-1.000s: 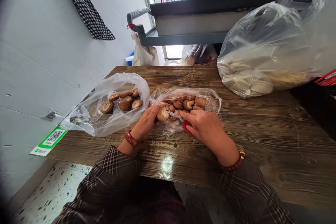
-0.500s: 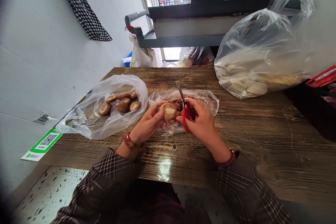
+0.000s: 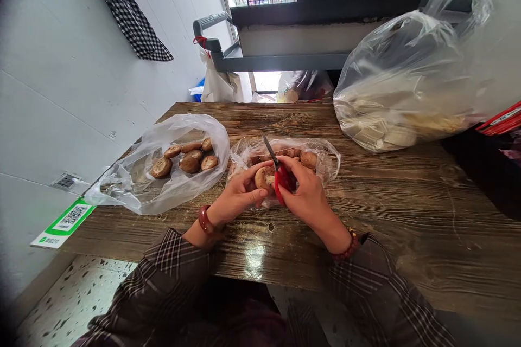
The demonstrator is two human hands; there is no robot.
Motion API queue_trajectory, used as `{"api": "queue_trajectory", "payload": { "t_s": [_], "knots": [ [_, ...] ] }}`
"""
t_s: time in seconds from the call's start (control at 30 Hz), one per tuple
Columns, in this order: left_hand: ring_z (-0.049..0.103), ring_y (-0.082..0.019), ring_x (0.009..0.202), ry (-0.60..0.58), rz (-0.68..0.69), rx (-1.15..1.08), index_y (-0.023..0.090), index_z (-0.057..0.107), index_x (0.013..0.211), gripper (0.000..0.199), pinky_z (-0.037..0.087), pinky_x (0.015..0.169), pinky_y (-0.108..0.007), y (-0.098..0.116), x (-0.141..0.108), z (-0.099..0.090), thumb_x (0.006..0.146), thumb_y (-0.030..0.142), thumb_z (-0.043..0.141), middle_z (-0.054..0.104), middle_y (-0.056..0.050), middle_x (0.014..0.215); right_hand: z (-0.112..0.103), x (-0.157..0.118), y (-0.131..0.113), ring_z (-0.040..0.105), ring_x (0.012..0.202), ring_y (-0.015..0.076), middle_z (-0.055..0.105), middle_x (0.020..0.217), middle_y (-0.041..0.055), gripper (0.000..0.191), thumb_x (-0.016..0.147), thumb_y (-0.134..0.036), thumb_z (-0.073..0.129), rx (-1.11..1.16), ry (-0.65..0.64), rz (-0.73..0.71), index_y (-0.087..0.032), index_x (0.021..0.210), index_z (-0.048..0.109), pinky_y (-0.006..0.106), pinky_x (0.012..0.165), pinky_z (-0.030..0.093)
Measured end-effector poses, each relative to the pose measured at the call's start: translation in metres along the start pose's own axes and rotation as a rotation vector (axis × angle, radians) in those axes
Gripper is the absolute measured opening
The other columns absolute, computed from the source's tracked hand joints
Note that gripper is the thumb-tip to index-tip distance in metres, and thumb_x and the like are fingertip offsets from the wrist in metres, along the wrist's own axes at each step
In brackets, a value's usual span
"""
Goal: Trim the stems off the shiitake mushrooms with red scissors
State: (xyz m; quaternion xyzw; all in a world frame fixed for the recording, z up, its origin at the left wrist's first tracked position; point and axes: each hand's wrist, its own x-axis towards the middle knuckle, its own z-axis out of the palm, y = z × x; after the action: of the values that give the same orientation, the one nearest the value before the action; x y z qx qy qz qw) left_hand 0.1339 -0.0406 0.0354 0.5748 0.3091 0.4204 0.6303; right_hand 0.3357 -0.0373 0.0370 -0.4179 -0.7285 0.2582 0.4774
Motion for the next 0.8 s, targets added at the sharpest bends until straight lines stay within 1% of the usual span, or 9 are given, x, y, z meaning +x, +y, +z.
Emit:
{"api": "queue_trajectory", "payload": {
  "t_s": [0.07,0.17,0.23,0.33,0.47,0.6,0.63,0.7,0.8],
  "knots": [
    [0.064,-0.012,0.077,0.003,0.011,0.065,0.025,0.059,0.146,0.068,0.052,0.059,-0.020,0.001,0.000,0.000,0.084,0.038,0.083,0.070,-0.008,0.119,0.001,0.000,0.001,0.074,0.094,0.0233,0.078,0.110,0.0070,0.045,0.086,-0.033,0.071,0.050,-0.016,0.051,-0.027,0.131,0.064,0.040,0.081,0.061],
    [0.070,-0.024,0.104,0.041,0.099,0.233,0.022,0.065,0.139,0.062,0.058,0.088,-0.033,0.002,0.000,0.001,0.083,0.038,0.084,0.071,-0.011,0.130,0.002,0.000,0.002,0.073,0.091,0.0226,0.078,0.108,0.0067,0.047,0.083,-0.038,0.075,0.182,-0.041,0.144,-0.026,0.127,0.068,0.039,0.081,0.062],
    [0.067,-0.031,0.121,0.081,0.176,0.406,0.021,0.067,0.136,0.060,0.052,0.106,-0.043,0.002,-0.001,0.002,0.082,0.039,0.084,0.070,-0.013,0.135,0.003,0.001,0.003,0.073,0.089,0.0221,0.078,0.105,0.0064,0.050,0.078,-0.041,0.080,0.297,-0.049,0.229,-0.025,0.124,0.069,0.040,0.082,0.062],
    [0.064,-0.034,0.128,0.112,0.274,0.631,0.021,0.066,0.137,0.059,0.047,0.114,-0.051,0.001,-0.002,0.004,0.083,0.038,0.082,0.070,-0.015,0.136,0.005,0.003,0.001,0.073,0.085,0.0209,0.078,0.096,0.0048,0.057,0.068,-0.042,0.088,0.433,-0.034,0.379,-0.023,0.119,0.071,0.039,0.081,0.062],
    [0.062,-0.033,0.133,0.105,0.342,0.741,0.021,0.063,0.139,0.056,0.046,0.116,-0.052,0.000,-0.003,0.004,0.087,0.034,0.078,0.068,-0.016,0.140,0.005,0.004,-0.004,0.069,0.080,0.0186,0.076,0.091,0.0028,0.059,0.059,-0.042,0.094,0.562,-0.021,0.503,-0.024,0.111,0.072,0.035,0.074,0.061],
    [0.064,-0.034,0.129,0.122,0.295,0.660,0.020,0.065,0.135,0.055,0.048,0.114,-0.051,-0.001,-0.002,-0.002,0.084,0.034,0.081,0.070,-0.015,0.136,-0.005,0.005,-0.008,0.058,0.061,0.0122,0.069,0.082,-0.0014,0.051,0.067,-0.042,0.090,0.688,-0.010,0.536,-0.025,0.111,0.073,0.026,0.053,0.050],
    [0.066,-0.033,0.125,0.119,0.261,0.592,0.020,0.066,0.135,0.056,0.051,0.111,-0.050,-0.001,-0.001,-0.003,0.084,0.036,0.082,0.071,-0.014,0.134,-0.008,0.007,-0.008,0.056,0.060,0.0113,0.068,0.080,-0.0024,0.050,0.067,-0.041,0.090,0.699,0.021,0.521,-0.025,0.112,0.073,0.025,0.051,0.048],
    [0.070,-0.030,0.114,0.092,0.179,0.397,0.021,0.063,0.139,0.060,0.059,0.096,-0.043,0.000,-0.002,-0.004,0.085,0.038,0.081,0.071,-0.013,0.133,-0.012,0.009,-0.005,0.059,0.063,0.0116,0.069,0.081,-0.0027,0.051,0.065,-0.040,0.091,0.678,0.118,0.486,-0.025,0.111,0.072,0.026,0.055,0.052],
    [0.074,-0.024,0.097,0.028,0.089,0.097,0.027,0.055,0.147,0.066,0.061,0.070,-0.029,0.002,-0.003,-0.003,0.087,0.038,0.080,0.066,-0.013,0.139,-0.015,0.012,0.003,0.070,0.078,0.0169,0.074,0.091,0.0009,0.057,0.066,-0.046,0.091,0.541,0.235,0.444,-0.025,0.116,0.071,0.033,0.073,0.062]
  ]
}}
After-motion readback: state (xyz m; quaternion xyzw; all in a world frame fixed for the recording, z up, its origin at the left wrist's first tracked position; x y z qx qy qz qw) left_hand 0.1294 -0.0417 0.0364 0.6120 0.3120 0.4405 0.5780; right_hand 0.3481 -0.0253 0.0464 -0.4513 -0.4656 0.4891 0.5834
